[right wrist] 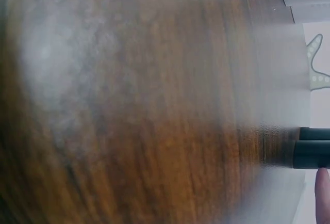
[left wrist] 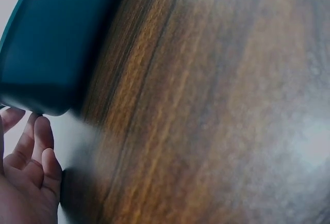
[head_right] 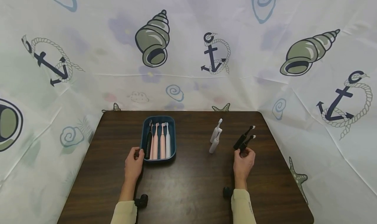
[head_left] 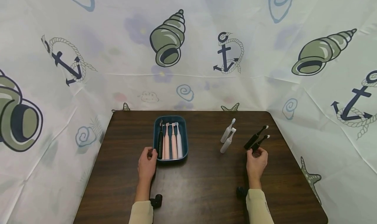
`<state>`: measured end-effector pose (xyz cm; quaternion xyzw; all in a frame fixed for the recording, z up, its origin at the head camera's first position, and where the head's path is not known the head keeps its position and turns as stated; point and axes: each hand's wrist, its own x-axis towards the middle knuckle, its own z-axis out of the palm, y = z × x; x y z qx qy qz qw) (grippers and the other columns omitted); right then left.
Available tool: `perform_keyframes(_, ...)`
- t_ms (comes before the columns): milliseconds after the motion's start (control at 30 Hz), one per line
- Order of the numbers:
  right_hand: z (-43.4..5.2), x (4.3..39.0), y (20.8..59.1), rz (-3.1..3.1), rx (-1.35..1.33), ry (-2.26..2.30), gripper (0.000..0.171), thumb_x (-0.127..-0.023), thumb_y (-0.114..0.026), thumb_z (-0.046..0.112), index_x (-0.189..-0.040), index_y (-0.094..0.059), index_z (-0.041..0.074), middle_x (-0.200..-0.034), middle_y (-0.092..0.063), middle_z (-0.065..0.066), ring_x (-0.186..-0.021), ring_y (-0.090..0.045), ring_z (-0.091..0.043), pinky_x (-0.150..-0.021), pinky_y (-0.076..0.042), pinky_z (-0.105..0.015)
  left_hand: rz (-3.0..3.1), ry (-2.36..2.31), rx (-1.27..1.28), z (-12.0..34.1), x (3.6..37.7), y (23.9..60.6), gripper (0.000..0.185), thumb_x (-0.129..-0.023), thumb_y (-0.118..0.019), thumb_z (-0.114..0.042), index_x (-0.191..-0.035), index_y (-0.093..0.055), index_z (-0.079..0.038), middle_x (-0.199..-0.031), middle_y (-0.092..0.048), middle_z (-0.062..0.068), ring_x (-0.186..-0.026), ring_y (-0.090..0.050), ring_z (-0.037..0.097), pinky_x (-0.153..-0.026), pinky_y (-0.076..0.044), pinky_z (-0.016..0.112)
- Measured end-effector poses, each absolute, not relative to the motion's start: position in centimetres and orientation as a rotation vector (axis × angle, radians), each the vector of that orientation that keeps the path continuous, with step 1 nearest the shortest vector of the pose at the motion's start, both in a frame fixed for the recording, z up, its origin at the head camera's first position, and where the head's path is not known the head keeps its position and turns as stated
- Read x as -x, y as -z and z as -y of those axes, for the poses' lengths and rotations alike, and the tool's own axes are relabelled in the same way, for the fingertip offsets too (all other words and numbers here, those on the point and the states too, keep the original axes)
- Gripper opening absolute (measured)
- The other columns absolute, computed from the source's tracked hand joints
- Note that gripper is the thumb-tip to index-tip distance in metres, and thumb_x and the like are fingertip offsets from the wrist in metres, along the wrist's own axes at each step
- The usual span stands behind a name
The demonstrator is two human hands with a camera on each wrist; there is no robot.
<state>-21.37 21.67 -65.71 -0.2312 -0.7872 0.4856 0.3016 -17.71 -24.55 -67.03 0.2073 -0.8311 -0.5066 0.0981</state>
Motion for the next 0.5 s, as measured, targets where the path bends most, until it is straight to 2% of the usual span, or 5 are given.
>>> perform_keyframes(133,-21.70,21.42,65.65,2.098,0.600,-1.286,0.035,-0.099,-0.069,0.014,-0.128,-0.060,-0.003,-0.120,-0.060,-0.019,-0.107,-0.058,-0.030,-0.091,-0.040,-0.032,2.454,1.500,-0.613,24.49,17.75,67.04,0.037,-0.110,-0.055,-0.047,-0.134,-0.065,-0.020,-0.126,-0.074,0.008,-0.104,-0.069,0.029,-0.092,-0.046,0.053)
perform_keyframes(500,-21.71,21.31,65.48,2.118,0.578,-1.303,0.035,-0.100,-0.068,0.014,-0.129,-0.059,-0.004,-0.122,-0.060,-0.022,-0.111,-0.058,-0.037,-0.094,-0.039,-0.035,2.437,1.514,-0.616,24.54,17.80,66.95,0.035,-0.110,-0.057,-0.045,-0.134,-0.066,-0.020,-0.124,-0.074,0.009,-0.103,-0.069,0.030,-0.093,-0.046,0.051)
